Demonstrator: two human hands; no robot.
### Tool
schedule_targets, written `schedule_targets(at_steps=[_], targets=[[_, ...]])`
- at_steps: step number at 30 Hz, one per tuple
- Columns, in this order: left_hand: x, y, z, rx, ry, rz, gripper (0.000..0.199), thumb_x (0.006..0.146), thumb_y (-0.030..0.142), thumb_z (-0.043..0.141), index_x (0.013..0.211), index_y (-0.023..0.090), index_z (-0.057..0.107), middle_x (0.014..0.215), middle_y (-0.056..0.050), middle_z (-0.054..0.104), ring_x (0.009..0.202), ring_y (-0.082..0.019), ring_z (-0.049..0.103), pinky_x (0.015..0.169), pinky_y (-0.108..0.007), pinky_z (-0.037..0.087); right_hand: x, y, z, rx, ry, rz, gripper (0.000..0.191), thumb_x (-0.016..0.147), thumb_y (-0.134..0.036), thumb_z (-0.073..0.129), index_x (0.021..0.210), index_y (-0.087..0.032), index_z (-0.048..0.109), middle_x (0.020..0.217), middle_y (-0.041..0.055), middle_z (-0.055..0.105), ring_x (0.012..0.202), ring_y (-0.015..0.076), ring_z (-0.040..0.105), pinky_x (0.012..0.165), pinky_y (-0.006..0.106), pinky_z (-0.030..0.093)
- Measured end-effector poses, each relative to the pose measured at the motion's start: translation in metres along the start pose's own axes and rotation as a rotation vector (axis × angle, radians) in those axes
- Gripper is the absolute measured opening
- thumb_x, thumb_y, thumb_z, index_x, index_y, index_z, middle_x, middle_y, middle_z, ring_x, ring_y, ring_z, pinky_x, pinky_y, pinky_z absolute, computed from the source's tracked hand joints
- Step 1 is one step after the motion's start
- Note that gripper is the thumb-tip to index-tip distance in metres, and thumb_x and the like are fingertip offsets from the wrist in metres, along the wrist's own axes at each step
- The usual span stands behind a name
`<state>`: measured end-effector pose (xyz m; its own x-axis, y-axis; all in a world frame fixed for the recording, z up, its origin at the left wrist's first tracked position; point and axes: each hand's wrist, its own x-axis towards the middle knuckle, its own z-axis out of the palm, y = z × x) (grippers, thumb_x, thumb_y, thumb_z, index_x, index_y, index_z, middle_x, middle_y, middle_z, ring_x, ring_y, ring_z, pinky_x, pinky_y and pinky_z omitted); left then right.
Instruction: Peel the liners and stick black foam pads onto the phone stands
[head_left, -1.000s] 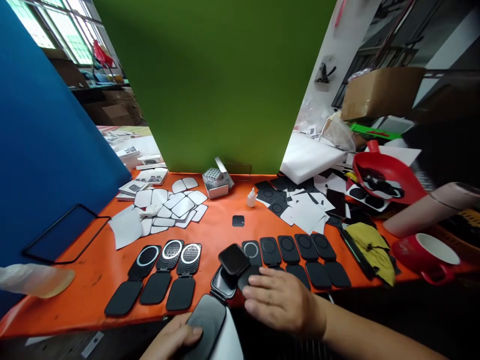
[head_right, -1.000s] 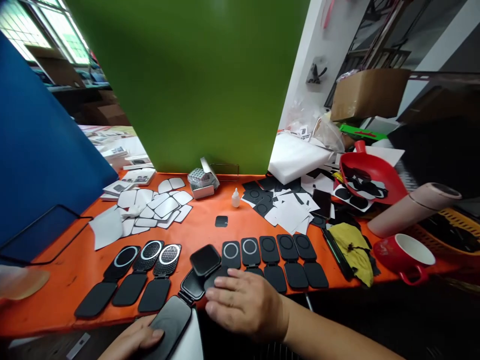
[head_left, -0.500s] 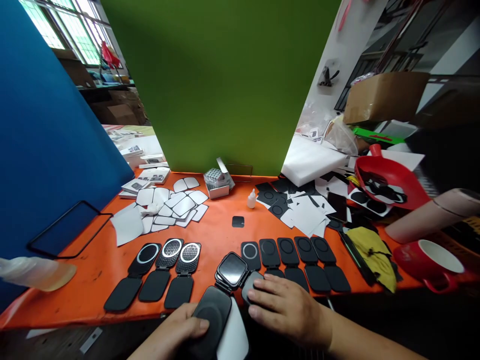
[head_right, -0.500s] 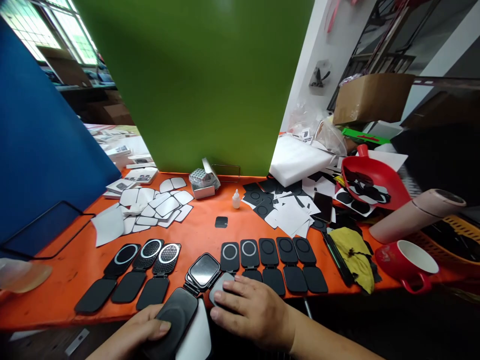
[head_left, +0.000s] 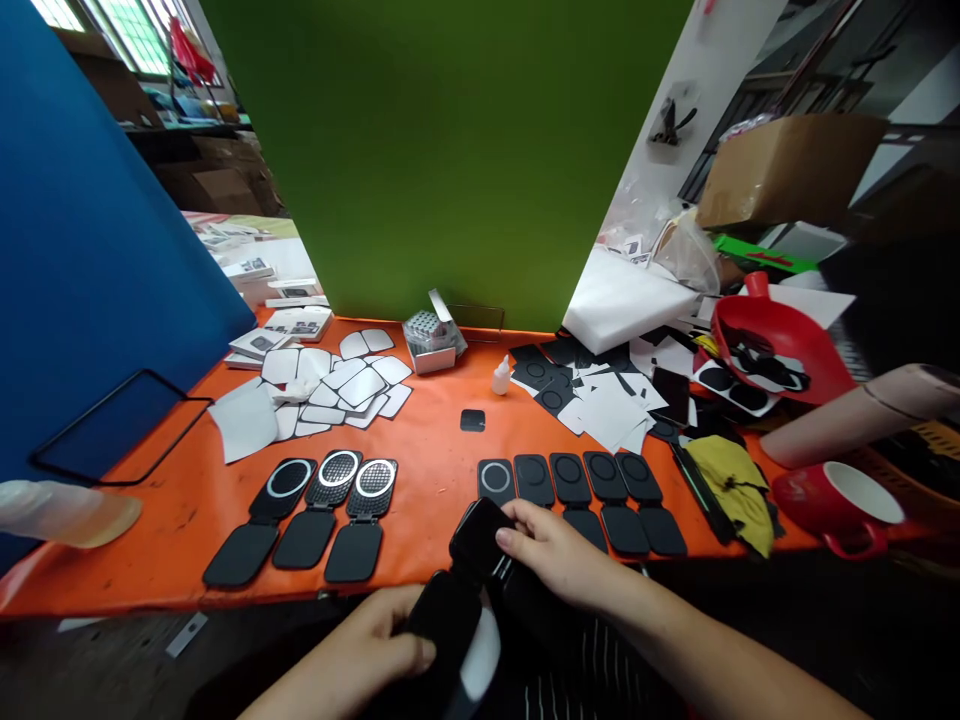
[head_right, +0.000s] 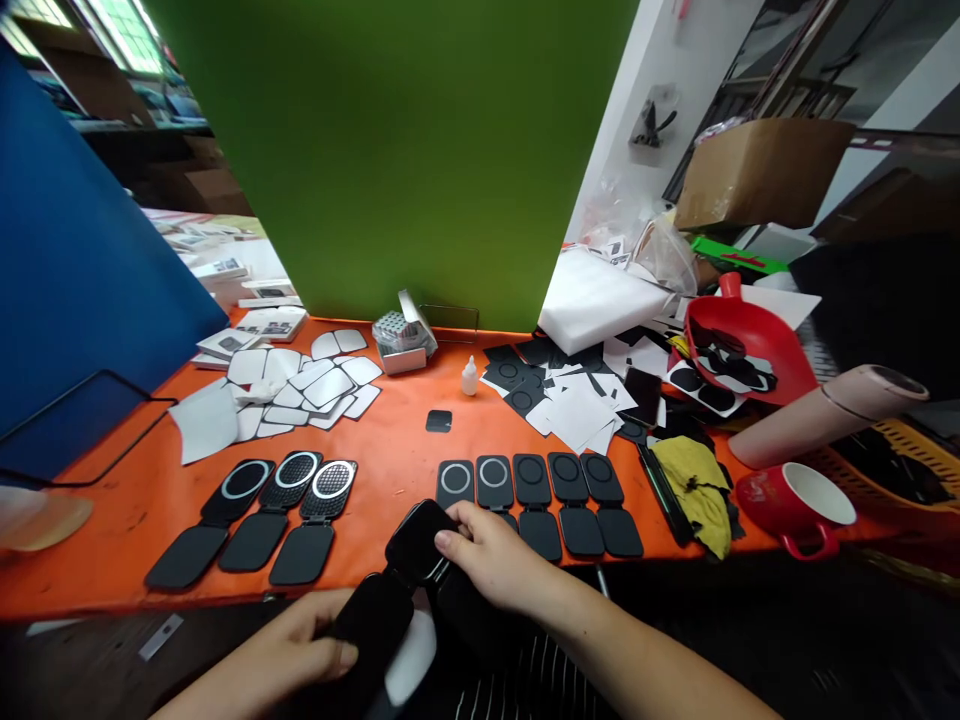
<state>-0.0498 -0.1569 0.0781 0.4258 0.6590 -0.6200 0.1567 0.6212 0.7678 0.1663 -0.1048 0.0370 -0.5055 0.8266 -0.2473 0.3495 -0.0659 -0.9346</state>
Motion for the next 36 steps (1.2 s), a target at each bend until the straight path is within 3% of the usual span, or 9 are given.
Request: schedule_targets(at_steps=[4,10,17,22,29,36], targets=[[0.015,0.002,-0.004,-0.101,0.028,0.078,0.028,0.069,0.018,0.050,0.094,0.014,0.063,0.081,-0.003,0.064,0.080,-0.018,0.056,0.076,-0.027,0.038,-0.002,-0.001,0.004,-0.005,-0.023,0.006,0.016,0.085,-0.029,0.043,0.091,-0.018,0.054,0.087,0.0015,0.060,0.078,0.0144,0.055,0.067,0.025,0.042],[0.032,-0.008,-0.002,0.029,0.137,0.086,0.016,0.069,0.020,0.051,0.076,0.011,0.062,0.064,0.001,0.056,0.058,-0.011,0.047,0.056,-0.021,0.034,-0.005,-0.002,0.009,-0.091,-0.004,0.006,0.017,0.084,-0.029,0.045,0.092,-0.019,0.056,0.084,0.0014,0.061,0.076,0.0148,0.055,0.066,0.025,0.041],[0.035,-0.012,0.005,0.095,0.283,0.115,0.014,0.067,0.023,0.049,0.065,0.012,0.057,0.055,0.003,0.047,0.051,-0.009,0.038,0.049,-0.020,0.029,-0.004,-0.001,0.013,-0.153,0.070,-0.008,0.020,0.084,-0.030,0.045,0.094,-0.019,0.058,0.078,0.0011,0.062,0.070,0.0146,0.056,0.062,0.025,0.041],[0.037,-0.013,0.010,0.122,0.343,0.151,0.015,0.066,0.023,0.047,0.063,0.013,0.058,0.056,0.003,0.049,0.054,-0.011,0.042,0.051,-0.021,0.032,-0.005,-0.001,0.017,-0.233,0.150,-0.042,0.024,0.084,-0.029,0.044,0.104,-0.021,0.056,0.075,0.0010,0.063,0.066,0.0147,0.057,0.060,0.025,0.041],[0.037,-0.016,0.013,0.158,0.358,0.187,0.019,0.069,0.023,0.045,0.067,0.013,0.061,0.061,0.001,0.056,0.059,-0.014,0.048,0.055,-0.022,0.035,-0.006,-0.007,0.005,-0.319,0.111,-0.097,0.024,0.085,-0.028,0.044,0.104,-0.024,0.057,0.085,0.0009,0.066,0.074,0.0155,0.060,0.067,0.025,0.043],[0.028,-0.013,0.013,0.235,0.336,0.212,0.022,0.072,0.021,0.044,0.076,0.014,0.064,0.071,-0.002,0.062,0.070,-0.017,0.053,0.064,-0.025,0.038,-0.008,-0.019,-0.015,-0.570,0.013,-0.159,0.028,0.086,-0.033,0.042,0.108,-0.025,0.057,0.097,0.0034,0.065,0.087,0.0196,0.059,0.075,0.030,0.042]])
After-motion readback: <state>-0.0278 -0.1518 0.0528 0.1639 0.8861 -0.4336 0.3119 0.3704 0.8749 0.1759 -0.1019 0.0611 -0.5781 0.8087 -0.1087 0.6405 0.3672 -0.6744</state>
